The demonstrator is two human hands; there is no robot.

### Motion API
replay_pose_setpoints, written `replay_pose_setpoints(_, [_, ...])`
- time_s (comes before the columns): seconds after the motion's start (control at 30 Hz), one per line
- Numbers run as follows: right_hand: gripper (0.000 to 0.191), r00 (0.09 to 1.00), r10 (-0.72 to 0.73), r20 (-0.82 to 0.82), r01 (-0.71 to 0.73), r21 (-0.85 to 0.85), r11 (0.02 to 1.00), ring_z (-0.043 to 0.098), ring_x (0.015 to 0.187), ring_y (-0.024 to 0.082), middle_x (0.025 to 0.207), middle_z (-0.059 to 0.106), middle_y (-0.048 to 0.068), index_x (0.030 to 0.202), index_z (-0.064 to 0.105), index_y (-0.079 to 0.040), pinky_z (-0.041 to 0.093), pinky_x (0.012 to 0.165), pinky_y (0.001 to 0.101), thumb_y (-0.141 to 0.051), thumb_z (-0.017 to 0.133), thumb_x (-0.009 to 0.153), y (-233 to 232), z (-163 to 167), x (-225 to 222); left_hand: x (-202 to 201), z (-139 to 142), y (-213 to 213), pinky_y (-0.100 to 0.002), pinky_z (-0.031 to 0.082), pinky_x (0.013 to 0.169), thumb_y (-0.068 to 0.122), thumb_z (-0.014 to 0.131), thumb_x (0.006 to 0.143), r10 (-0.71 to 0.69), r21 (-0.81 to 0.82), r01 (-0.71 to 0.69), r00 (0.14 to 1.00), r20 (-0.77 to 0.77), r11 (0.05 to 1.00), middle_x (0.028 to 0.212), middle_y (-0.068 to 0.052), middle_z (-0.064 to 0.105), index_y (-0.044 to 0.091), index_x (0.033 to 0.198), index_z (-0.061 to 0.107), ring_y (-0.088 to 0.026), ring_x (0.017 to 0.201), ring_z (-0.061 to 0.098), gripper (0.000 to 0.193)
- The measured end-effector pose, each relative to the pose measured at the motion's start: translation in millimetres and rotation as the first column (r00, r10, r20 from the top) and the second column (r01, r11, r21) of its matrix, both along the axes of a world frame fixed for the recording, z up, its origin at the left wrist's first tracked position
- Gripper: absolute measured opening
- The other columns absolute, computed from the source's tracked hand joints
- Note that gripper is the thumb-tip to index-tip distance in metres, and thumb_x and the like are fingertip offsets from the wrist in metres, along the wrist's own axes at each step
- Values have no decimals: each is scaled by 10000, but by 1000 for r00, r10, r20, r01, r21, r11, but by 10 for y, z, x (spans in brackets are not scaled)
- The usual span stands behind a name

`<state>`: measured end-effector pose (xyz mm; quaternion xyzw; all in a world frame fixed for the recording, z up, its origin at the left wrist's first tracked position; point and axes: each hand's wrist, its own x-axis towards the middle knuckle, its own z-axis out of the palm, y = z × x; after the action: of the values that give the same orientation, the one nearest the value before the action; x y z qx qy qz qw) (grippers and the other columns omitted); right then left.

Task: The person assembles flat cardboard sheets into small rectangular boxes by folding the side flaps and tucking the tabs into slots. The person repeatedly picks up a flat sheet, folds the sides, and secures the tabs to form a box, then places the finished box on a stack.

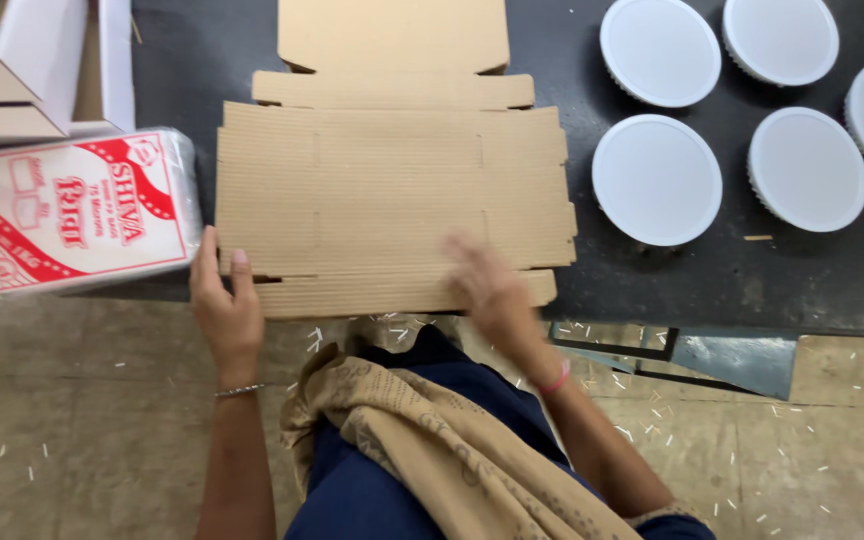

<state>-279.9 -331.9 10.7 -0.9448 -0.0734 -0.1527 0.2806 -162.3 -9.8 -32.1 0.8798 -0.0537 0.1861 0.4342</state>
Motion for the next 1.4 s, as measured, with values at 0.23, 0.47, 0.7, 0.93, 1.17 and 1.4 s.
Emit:
replay_pose_setpoints(0.23, [755, 920, -363, -149, 372, 31, 928, 387, 1456, 498, 1541, 395, 386, 1476, 398, 160, 317, 1201, 493, -447, 569, 1061, -1105, -146, -113, 26, -99, -118, -478, 419, 1112, 197, 647, 1082, 113, 132, -119, 992, 47, 984, 1421, -264, 607, -61, 1454, 571, -424, 1297, 559, 458])
replay_pose_setpoints(0.47, [809, 951, -275, -138, 300, 209, 931, 353, 1494, 460, 1583, 361, 360, 1522, 327, 152, 286, 1227, 451, -463, 560, 1050, -1184, -412, -233, 60, -213, -146, -491, 409, 1123, 261, 672, 1078, 190, 212, -198, 980, 57, 957, 1411, -215, 628, -14, 1349, 668, -420, 1298, 546, 386])
replay_pose_setpoints(0.7, [778, 949, -270, -165, 310, 316, 897, 317, 1527, 423, 1627, 318, 337, 1555, 287, 122, 251, 1227, 409, -428, 543, 1068, -1195, -231, -185, 221, -68, -88, -515, 391, 1084, 264, 781, 963, 211, 169, -230, 970, 123, 959, 1358, -281, 599, 30, 1123, 768, -427, 1287, 516, 283])
replay_pose_setpoints(0.93, [643, 978, -188, -93, 180, 833, 522, 475, 1445, 293, 1570, 453, 236, 1535, 311, 64, 406, 1178, 393, -203, 614, 1035, -1311, 68, -205, 176, 350, -5, -333, 552, 904, 28, 688, 845, -194, -745, -11, 963, -187, 667, 1176, -98, 688, 40, 1311, 516, -175, 1047, 681, 497])
replay_pose_setpoints(1.17, [291, 903, -46, -428, 363, 815, -451, 689, 1036, 243, 1121, 695, 119, 1229, 627, 9, 564, 953, 385, -49, 662, 946, -1220, -475, 16, 60, 11, -161, -388, 549, 945, -8, 653, 1004, -599, -973, -186, 766, -232, 138, 1194, -113, 680, -26, 1396, 523, -215, 1049, 673, 413])
replay_pose_setpoints(1.4, [403, 952, -55, -302, 303, 953, 3, 660, 1110, 268, 1245, 666, 173, 1316, 558, 88, 528, 984, 391, -26, 621, 934, -910, -203, 164, -43, 291, -688, -388, 514, 1055, -40, 509, 1036, -238, -429, 112, 938, -252, 896, 1369, -174, 675, -2, 1492, 484, -321, 1213, 642, 459])
